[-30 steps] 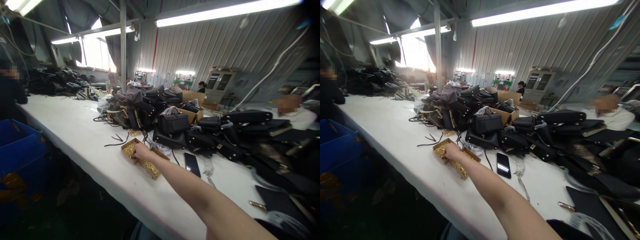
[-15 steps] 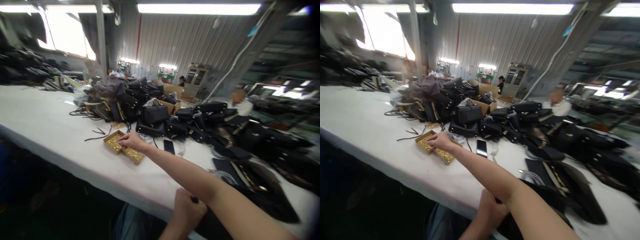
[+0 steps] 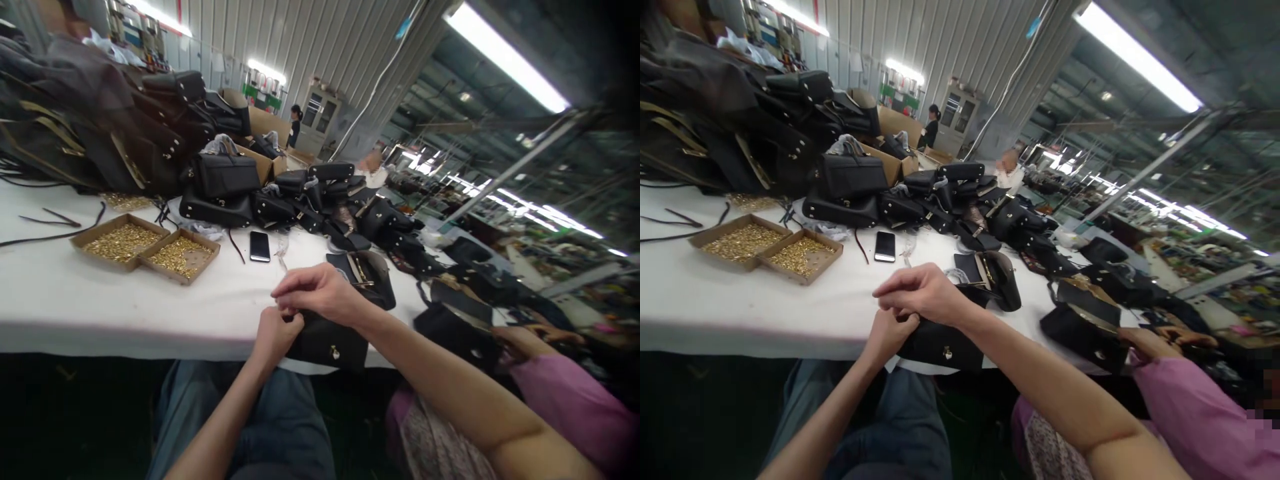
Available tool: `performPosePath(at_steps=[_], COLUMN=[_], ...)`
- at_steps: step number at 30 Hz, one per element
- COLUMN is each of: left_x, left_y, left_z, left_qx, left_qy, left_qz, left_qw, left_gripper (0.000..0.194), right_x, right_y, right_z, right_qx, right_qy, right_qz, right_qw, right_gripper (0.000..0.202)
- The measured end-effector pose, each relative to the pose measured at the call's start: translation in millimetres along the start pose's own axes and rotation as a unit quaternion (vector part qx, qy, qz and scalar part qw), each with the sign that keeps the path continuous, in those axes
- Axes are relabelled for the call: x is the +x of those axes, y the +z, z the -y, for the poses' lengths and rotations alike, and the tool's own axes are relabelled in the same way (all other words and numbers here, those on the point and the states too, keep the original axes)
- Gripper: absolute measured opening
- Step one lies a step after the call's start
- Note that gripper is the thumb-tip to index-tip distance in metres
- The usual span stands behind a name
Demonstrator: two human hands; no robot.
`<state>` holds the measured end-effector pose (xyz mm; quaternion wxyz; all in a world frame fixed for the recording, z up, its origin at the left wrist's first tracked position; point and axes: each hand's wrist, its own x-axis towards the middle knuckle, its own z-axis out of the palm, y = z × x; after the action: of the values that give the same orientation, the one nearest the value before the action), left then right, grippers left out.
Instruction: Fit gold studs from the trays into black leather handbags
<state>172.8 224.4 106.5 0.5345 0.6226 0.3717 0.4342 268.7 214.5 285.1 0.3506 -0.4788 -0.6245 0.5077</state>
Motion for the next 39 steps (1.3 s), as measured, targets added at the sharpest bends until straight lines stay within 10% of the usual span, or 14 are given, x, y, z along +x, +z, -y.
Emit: performPosePath(at_steps=[14, 20, 26, 39], left_x=[-3.9, -2.9, -1.7, 0.0], left_y=[-2.9, -4.9, -3.8, -3.1], left_z=[-2.7, -5.6, -6.7, -8.6], left_qx=[0.000, 0.001, 0.005, 0.020], left_qy=[-0.002, 0.000, 0.005, -0.004], left_qz=[0.040, 0.039, 0.034, 0.019], left_qw=[0.999, 0.999, 0.999, 1.000], left_gripper=[0.029, 0.030, 0.030, 0.028], right_x=[-57.8, -58.2, -57.4, -59.8], right_y=[-59.4, -54.9, -49.0, -43.4], right_z=[-74.8, -83.4, -89.0, -109.2], right_qx=[0.078, -0.131, -0.401, -0.492], right_qy=[0.144, 0.060, -0.093, -0.116], right_qz=[-0.105, -0.137, -0.080, -0.097], right_qw=[0.981, 0.980, 0.908, 0.858], right_gripper=[0.050, 0.025, 0.018, 0.014])
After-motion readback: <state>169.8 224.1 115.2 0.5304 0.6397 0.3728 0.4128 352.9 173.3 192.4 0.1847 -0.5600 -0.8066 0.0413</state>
